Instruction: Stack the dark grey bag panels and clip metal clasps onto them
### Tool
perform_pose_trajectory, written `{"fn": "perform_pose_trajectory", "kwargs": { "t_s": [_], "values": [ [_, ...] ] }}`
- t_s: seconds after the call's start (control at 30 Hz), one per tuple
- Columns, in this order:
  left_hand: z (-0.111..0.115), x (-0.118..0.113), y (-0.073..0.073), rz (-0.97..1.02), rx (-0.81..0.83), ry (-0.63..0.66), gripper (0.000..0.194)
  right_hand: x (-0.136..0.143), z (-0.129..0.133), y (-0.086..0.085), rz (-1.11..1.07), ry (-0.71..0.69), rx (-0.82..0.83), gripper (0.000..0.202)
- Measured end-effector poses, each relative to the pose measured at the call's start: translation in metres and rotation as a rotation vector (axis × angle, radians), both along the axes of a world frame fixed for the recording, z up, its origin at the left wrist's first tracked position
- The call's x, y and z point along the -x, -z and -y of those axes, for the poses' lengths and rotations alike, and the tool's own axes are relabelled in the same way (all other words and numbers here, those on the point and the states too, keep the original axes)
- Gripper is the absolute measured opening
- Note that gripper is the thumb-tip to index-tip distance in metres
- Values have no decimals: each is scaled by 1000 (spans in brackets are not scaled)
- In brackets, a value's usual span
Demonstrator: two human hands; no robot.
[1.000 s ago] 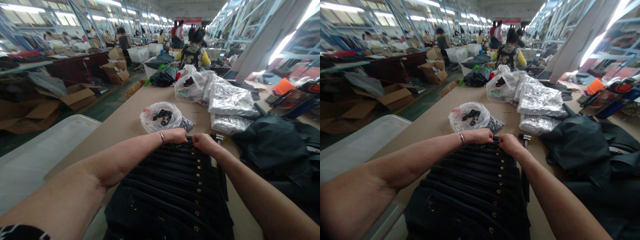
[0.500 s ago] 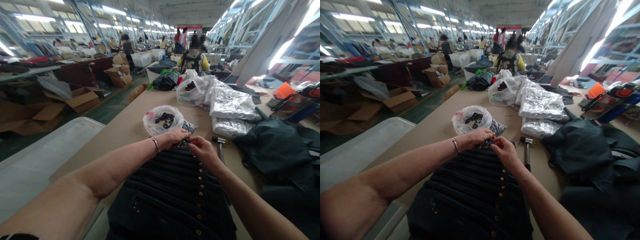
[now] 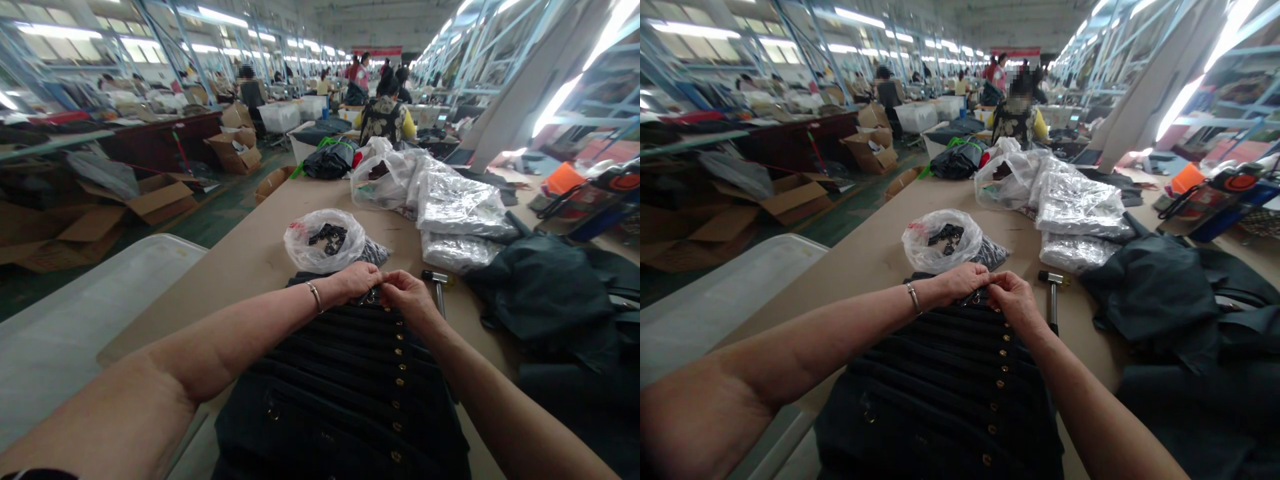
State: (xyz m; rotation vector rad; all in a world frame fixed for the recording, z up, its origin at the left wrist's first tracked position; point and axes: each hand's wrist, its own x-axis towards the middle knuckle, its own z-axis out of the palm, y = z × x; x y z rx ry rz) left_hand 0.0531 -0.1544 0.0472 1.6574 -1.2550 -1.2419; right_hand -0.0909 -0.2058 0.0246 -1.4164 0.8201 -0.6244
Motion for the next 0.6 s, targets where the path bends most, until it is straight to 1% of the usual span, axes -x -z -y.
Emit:
{"fn": "perform_pose_trajectory", "kwargs": {
  "t_s": [0.07, 0.13, 0.3, 0.4, 0.47, 0.53, 0.57, 0.6],
  "values": [
    [-1, -1, 0, -23, -10, 20, 46, 4, 3, -2, 15, -14, -4, 30],
    [-1, -2, 1, -48, -23, 48, 48, 9, 7, -4, 10, -21, -19, 30],
    [2, -2, 3, -53, -81, 120, 34, 24, 16, -9, -56, -37, -51, 35],
    [7, 2, 3, 16, -90, 159, 29, 30, 19, -10, -118, -124, -19, 32],
    [11, 5, 1, 91, -82, 191, 30, 32, 21, -9, -101, -175, -31, 30],
    [15, 7, -2, 175, -75, 207, 32, 32, 23, -8, -61, -170, -52, 32],
    [17, 7, -4, 216, -79, 215, 34, 32, 25, -7, -62, -154, -35, 34],
    [18, 8, -7, 258, -92, 229, 34, 32, 26, -5, -102, -140, 18, 34]
  ]
}}
